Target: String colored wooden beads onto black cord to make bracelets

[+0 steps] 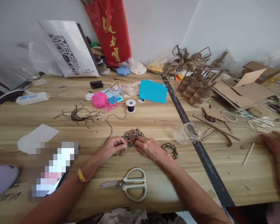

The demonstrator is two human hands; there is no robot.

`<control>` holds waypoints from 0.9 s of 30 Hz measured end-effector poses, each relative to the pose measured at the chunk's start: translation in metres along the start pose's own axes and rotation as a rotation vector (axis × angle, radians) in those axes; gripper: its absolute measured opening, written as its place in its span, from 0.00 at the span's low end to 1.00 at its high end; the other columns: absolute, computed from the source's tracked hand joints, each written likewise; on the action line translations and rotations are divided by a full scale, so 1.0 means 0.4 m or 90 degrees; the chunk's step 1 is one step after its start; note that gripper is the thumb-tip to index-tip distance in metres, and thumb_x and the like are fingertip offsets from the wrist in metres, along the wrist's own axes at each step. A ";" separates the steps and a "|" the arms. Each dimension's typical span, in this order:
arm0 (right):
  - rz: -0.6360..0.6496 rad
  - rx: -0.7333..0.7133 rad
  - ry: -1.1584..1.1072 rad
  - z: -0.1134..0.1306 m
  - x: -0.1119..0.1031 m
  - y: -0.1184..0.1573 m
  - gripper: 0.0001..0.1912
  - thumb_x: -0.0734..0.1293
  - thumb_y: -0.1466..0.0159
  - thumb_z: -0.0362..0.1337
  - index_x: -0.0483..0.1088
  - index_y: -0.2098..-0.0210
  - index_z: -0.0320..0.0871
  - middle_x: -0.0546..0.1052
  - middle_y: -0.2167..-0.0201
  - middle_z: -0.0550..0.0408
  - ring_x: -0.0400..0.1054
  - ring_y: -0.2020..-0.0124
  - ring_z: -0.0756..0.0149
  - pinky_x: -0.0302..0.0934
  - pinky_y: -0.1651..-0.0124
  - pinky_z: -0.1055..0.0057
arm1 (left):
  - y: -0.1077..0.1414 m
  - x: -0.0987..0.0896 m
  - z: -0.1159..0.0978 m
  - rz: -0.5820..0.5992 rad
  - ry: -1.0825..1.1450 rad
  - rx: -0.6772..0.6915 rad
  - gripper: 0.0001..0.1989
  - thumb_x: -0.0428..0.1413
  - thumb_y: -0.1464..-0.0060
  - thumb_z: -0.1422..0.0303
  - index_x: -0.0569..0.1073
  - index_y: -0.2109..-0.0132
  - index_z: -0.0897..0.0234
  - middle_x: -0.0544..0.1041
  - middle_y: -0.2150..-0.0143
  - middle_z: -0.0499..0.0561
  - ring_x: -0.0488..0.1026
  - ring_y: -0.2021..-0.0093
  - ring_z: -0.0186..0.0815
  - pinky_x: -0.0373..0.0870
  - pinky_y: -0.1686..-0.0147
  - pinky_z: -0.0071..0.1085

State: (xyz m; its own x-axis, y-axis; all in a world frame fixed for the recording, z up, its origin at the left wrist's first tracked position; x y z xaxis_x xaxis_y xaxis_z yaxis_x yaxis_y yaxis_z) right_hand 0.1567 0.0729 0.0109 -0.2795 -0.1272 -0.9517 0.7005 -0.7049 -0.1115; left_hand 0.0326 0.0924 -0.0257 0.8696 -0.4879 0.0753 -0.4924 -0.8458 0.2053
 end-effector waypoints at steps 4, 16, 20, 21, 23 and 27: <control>-0.016 -0.006 0.007 -0.001 -0.002 -0.001 0.08 0.58 0.33 0.30 0.68 0.65 0.41 0.69 0.69 0.54 0.64 0.69 0.70 0.52 0.69 0.75 | 0.004 0.003 -0.014 -0.001 0.017 0.008 0.15 0.61 0.54 0.60 0.71 0.71 0.69 0.75 0.75 0.49 0.70 0.75 0.28 0.67 0.70 0.25; -0.197 0.010 -0.326 0.020 -0.031 0.003 0.04 0.61 0.35 0.33 0.67 0.65 0.41 0.72 0.71 0.53 0.66 0.70 0.70 0.59 0.68 0.75 | 0.004 0.004 -0.016 0.010 0.026 0.015 0.16 0.61 0.55 0.58 0.70 0.71 0.69 0.73 0.77 0.48 0.69 0.76 0.28 0.66 0.73 0.25; -0.238 0.053 -0.417 0.023 -0.009 0.000 0.06 0.63 0.37 0.36 0.69 0.67 0.40 0.72 0.74 0.55 0.64 0.74 0.72 0.58 0.71 0.76 | 0.006 0.006 -0.019 0.014 0.013 0.004 0.17 0.62 0.56 0.57 0.71 0.71 0.69 0.72 0.77 0.48 0.69 0.76 0.28 0.65 0.73 0.24; -0.241 0.066 -0.433 0.021 -0.004 0.000 0.06 0.64 0.37 0.36 0.69 0.67 0.40 0.72 0.74 0.55 0.64 0.74 0.72 0.58 0.72 0.76 | 0.006 0.007 -0.019 0.015 0.013 0.000 0.17 0.62 0.57 0.57 0.71 0.71 0.69 0.73 0.77 0.48 0.69 0.75 0.28 0.65 0.73 0.24; -0.241 0.086 -0.459 0.017 0.005 -0.001 0.07 0.64 0.37 0.38 0.70 0.67 0.40 0.73 0.74 0.54 0.64 0.74 0.72 0.58 0.73 0.76 | 0.007 0.007 -0.018 0.016 0.009 -0.002 0.17 0.63 0.58 0.57 0.72 0.71 0.69 0.73 0.77 0.48 0.69 0.75 0.28 0.65 0.72 0.25; -0.230 0.092 -0.498 0.015 0.016 -0.003 0.09 0.64 0.37 0.39 0.71 0.67 0.39 0.74 0.73 0.53 0.66 0.73 0.71 0.58 0.72 0.76 | 0.006 0.005 -0.011 0.015 -0.008 -0.003 0.18 0.62 0.57 0.57 0.72 0.71 0.69 0.73 0.76 0.48 0.68 0.75 0.28 0.65 0.71 0.25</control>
State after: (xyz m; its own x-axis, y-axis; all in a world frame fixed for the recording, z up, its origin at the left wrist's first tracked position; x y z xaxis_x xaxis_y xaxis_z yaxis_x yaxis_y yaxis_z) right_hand 0.1501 0.0687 0.0065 -0.8765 -0.2838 -0.3888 0.4060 -0.8698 -0.2804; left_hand 0.0333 0.0904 -0.0208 0.8569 -0.5110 0.0678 -0.5131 -0.8328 0.2078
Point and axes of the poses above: each hand's wrist, its own y-axis away from the middle knuckle, its own x-axis out of the palm, z = x × y, the point moved 8 cm from there along -y, towards the middle knuckle
